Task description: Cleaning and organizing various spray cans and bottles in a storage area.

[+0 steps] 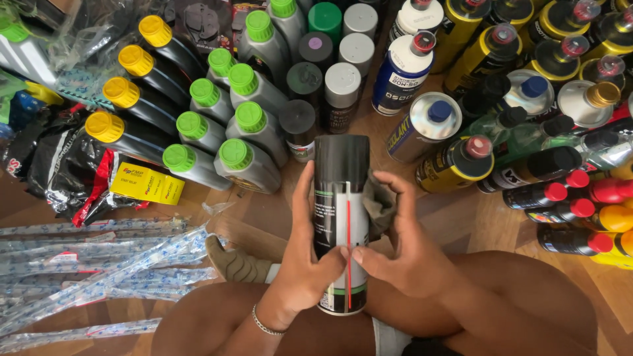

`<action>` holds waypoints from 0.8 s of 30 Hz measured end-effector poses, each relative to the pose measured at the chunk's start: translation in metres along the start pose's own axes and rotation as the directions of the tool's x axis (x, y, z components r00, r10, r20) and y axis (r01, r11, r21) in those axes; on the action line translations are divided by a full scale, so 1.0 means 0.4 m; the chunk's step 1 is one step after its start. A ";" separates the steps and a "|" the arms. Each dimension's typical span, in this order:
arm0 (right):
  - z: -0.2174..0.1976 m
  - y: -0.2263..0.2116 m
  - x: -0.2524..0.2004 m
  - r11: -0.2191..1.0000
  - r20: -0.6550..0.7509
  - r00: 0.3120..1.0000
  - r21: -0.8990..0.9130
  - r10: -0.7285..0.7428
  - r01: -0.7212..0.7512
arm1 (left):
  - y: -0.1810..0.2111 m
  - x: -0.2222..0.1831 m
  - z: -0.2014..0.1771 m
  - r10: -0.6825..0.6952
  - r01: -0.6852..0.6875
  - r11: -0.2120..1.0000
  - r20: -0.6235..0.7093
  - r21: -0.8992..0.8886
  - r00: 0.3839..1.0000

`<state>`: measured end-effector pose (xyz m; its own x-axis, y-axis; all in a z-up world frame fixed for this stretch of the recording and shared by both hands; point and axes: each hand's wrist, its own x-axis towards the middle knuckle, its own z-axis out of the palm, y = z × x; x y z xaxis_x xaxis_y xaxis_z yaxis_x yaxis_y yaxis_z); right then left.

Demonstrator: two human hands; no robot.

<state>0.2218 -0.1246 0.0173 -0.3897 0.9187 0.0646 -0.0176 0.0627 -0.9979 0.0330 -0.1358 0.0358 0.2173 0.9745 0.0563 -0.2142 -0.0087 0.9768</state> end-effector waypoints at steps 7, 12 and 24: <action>0.005 -0.001 0.000 0.983 -0.067 0.998 0.182 -0.021 0.033 | 0.001 -0.005 0.005 0.064 -0.072 0.990 0.072 0.120 0.995; -0.056 0.011 0.035 0.970 -0.145 0.985 0.234 0.094 -0.058 | -0.002 -0.001 0.002 0.017 -0.020 1.000 0.131 0.018 0.991; -0.228 -0.059 0.067 0.992 0.162 0.982 0.064 0.095 -0.106 | -0.019 0.018 -0.027 -0.291 0.504 0.795 0.516 -0.338 0.806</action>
<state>0.2959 -0.0658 0.0434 -0.5340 0.8449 -0.0325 -0.0345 -0.0602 -0.9976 0.0259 -0.1264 0.0264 0.7288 0.6718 -0.1324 -0.3828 0.5602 0.7346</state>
